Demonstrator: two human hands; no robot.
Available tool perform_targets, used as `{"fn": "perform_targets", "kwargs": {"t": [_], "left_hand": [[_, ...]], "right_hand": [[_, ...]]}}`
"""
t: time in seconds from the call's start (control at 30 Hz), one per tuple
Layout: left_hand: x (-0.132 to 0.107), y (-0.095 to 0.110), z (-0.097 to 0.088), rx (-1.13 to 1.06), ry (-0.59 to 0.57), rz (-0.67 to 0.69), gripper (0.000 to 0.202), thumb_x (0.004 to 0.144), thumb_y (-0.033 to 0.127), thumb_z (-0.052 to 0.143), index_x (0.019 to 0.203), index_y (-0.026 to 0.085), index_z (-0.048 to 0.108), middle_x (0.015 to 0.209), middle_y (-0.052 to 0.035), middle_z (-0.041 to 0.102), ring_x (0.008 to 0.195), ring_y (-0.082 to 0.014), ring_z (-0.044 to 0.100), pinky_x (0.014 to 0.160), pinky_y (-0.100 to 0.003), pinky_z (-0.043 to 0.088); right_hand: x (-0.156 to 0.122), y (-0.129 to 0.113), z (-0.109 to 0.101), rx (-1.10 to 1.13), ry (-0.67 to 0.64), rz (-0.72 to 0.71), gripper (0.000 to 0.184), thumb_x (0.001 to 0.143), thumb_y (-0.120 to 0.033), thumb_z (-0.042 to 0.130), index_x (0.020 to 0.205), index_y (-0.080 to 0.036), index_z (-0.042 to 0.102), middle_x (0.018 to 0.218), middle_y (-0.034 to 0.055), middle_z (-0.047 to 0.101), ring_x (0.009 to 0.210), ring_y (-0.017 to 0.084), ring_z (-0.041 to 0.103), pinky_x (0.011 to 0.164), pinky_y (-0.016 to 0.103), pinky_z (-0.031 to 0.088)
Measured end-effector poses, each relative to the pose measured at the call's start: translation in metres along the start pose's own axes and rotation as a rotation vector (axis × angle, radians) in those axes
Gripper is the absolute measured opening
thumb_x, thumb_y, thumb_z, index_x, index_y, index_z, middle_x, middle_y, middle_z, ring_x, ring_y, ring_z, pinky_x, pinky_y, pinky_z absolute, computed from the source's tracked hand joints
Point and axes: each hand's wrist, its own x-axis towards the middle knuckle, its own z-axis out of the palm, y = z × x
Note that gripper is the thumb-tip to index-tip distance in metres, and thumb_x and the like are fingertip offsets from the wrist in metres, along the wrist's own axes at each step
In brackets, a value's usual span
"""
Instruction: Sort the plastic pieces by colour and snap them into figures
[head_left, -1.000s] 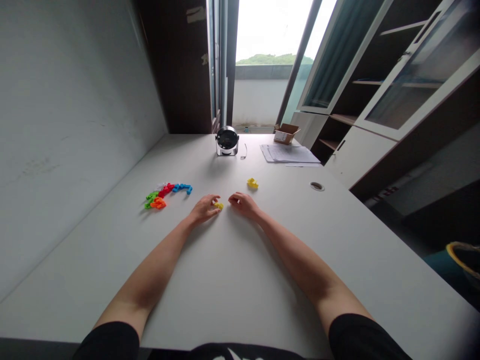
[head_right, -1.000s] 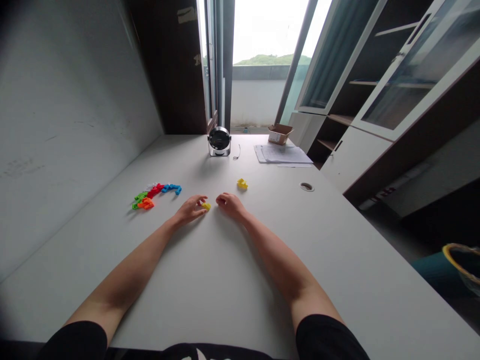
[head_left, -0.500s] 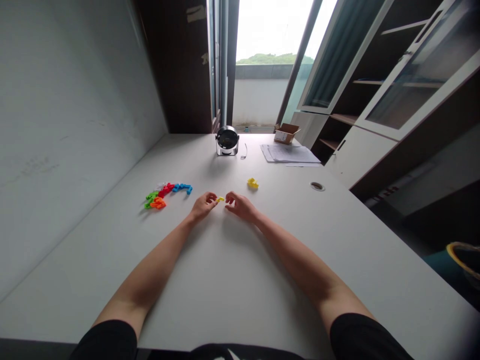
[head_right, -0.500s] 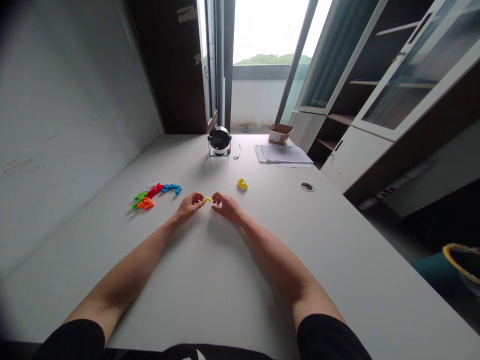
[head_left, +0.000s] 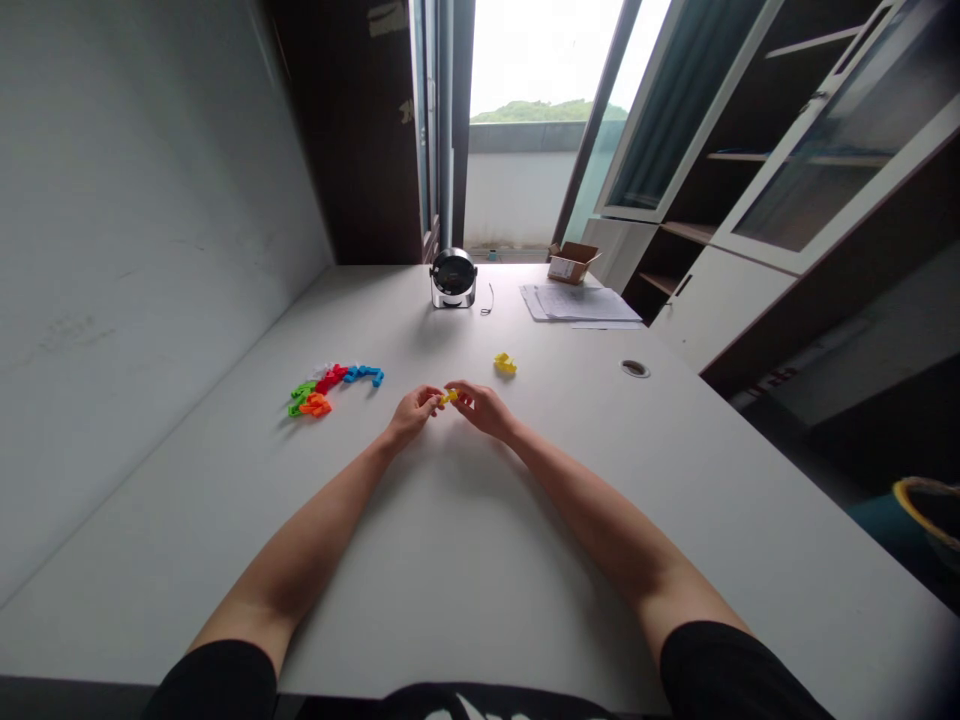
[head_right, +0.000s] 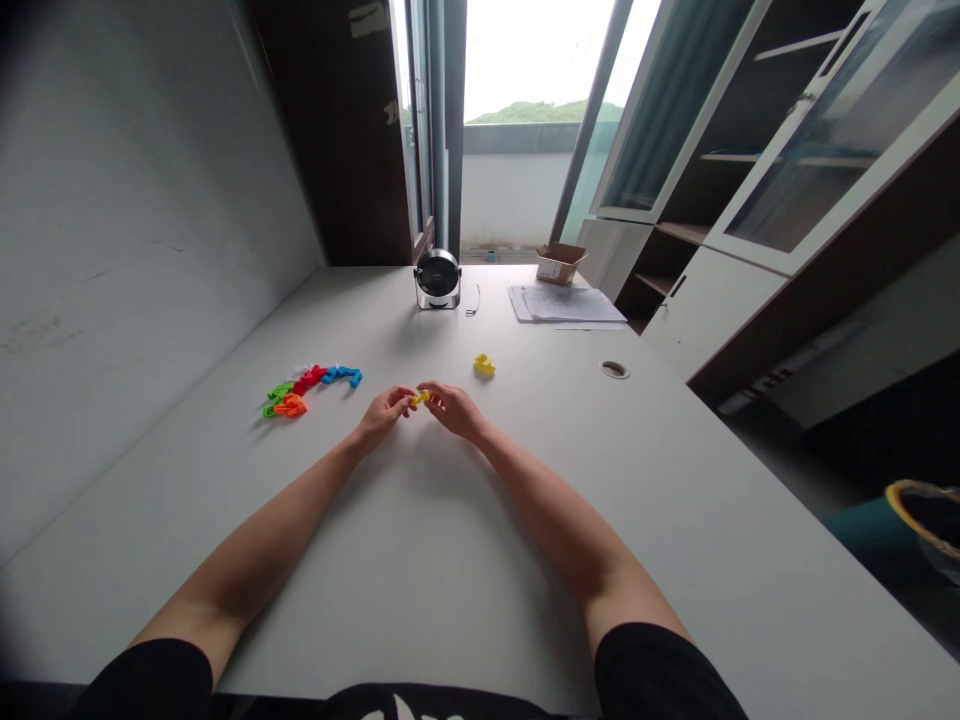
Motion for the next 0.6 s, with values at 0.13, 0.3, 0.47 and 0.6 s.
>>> {"fn": "perform_targets", "kwargs": {"t": [0.13,0.3,0.47,0.6], "left_hand": [[0.0003,-0.0018,0.0005,0.003,0.010,0.014,0.023,0.087,0.034,0.058,0.096,0.014,0.064,0.082,-0.0057,0.066,0.070,-0.0139,0.059,0.065,-0.026,0.046],[0.0003,-0.0048,-0.0001,0.024,0.008,0.011,0.024,0.087,0.035,0.057,0.096,0.014,0.064,0.080,-0.0045,0.065,0.067,-0.0133,0.057,0.064,-0.026,0.045],[-0.0004,-0.0038,-0.0016,0.035,0.008,0.006,0.022,0.087,0.035,0.058,0.091,0.014,0.063,0.074,-0.0023,0.062,0.064,-0.0124,0.055,0.063,-0.025,0.044],[-0.0007,-0.0008,-0.0022,0.027,0.007,-0.011,0.021,0.085,0.035,0.060,0.089,0.014,0.063,0.072,-0.0021,0.061,0.064,-0.0128,0.056,0.063,-0.026,0.044]], "right_hand": [[-0.0011,0.0032,0.0005,0.022,-0.022,0.021,0.027,0.088,-0.027,0.062,0.115,-0.022,0.061,0.082,0.0005,0.067,0.069,0.013,0.059,0.070,0.024,0.045],[-0.0016,0.0033,0.0023,0.047,-0.057,0.058,0.021,0.084,-0.031,0.066,0.101,-0.020,0.060,0.079,-0.0005,0.065,0.067,0.012,0.057,0.064,0.022,0.042],[-0.0021,0.0039,0.0042,0.031,-0.079,0.082,0.019,0.084,-0.034,0.066,0.094,-0.019,0.060,0.076,-0.0020,0.064,0.061,0.010,0.052,0.060,0.021,0.039],[-0.0024,0.0037,0.0035,0.032,-0.063,0.071,0.025,0.085,-0.035,0.067,0.105,-0.021,0.061,0.079,-0.0014,0.066,0.065,0.011,0.056,0.063,0.022,0.042]]}}
